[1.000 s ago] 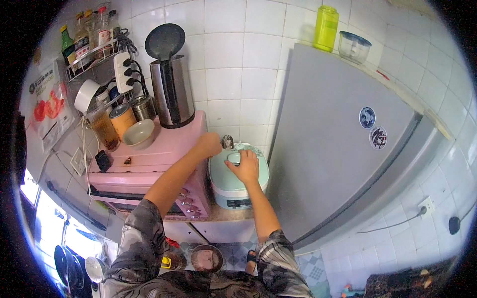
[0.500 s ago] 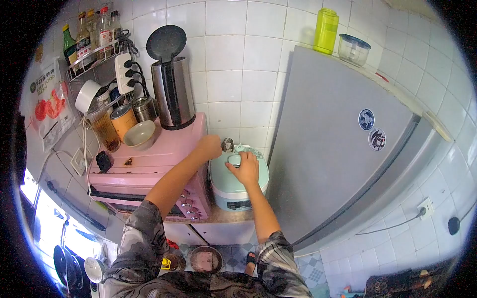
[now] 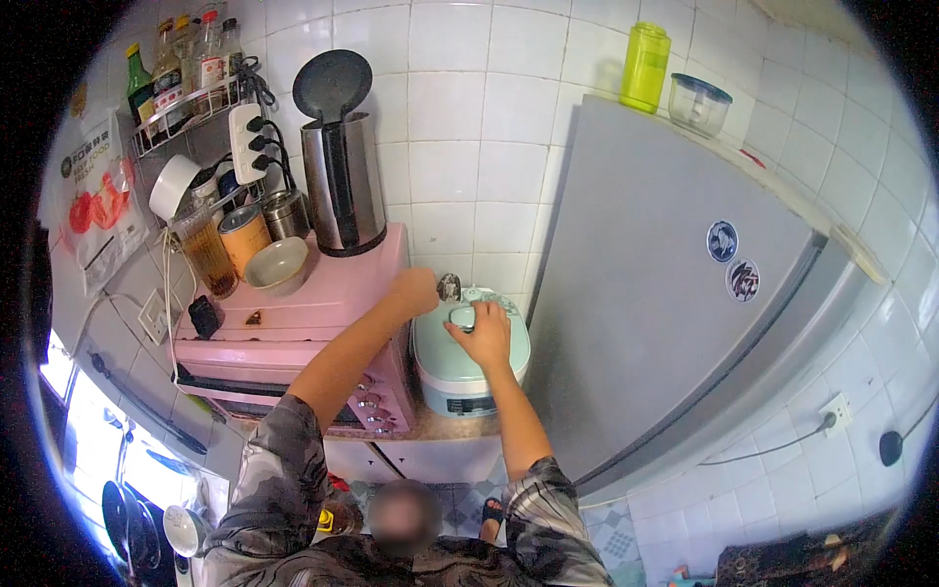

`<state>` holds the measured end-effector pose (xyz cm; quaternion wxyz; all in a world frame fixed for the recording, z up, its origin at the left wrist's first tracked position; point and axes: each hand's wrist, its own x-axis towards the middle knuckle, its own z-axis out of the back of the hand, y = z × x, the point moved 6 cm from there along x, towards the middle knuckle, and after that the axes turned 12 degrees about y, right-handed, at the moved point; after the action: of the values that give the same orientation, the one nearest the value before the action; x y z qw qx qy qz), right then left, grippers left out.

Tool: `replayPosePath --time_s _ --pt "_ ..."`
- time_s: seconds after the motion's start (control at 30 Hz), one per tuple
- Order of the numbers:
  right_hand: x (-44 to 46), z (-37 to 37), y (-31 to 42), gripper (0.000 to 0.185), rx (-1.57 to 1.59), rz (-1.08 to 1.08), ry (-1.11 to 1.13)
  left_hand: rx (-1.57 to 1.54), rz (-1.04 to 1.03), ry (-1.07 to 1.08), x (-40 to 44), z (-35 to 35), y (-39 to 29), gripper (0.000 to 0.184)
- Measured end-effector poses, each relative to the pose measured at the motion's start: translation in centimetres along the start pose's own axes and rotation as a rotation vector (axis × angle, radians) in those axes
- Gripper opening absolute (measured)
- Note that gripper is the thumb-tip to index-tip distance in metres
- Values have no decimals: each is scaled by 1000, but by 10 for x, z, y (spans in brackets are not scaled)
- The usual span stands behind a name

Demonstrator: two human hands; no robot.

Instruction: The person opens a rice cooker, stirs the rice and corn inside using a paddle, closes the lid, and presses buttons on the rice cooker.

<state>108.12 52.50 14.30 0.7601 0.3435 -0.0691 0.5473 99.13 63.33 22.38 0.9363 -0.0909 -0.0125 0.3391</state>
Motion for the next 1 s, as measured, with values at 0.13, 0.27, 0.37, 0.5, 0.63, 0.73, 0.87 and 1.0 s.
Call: replayPosePath --time_s 0.13,0.27,0.37,0.5,0.63,0.73,0.87,1.0 --pt "0 -1 0 60 -3 35 -36 44 39 53 -1 0 0 18" --pt "-1 0 0 60 -1 29 -26 -9 1 -2 3 -3 2 19" --pt "0 -2 -1 60 -3 27 -23 -10 -4 -9 4 -3 2 19" --pt "0 -3 -1 60 -8 24 -5 -14 3 -11 4 -3 2 19" --pt "4 -9 1 59 -70 59 31 -9 6 -4 -2 1 0 19" --pt "5 -12 -1 59 -94 50 44 -22 13 -13 -1 0 0 19" --pt "5 -15 1 60 -160 9 53 -14 18 -7 5 -2 1 20" --pt "5 -14 4 60 -183 9 40 20 7 -14 15 -9 2 20"
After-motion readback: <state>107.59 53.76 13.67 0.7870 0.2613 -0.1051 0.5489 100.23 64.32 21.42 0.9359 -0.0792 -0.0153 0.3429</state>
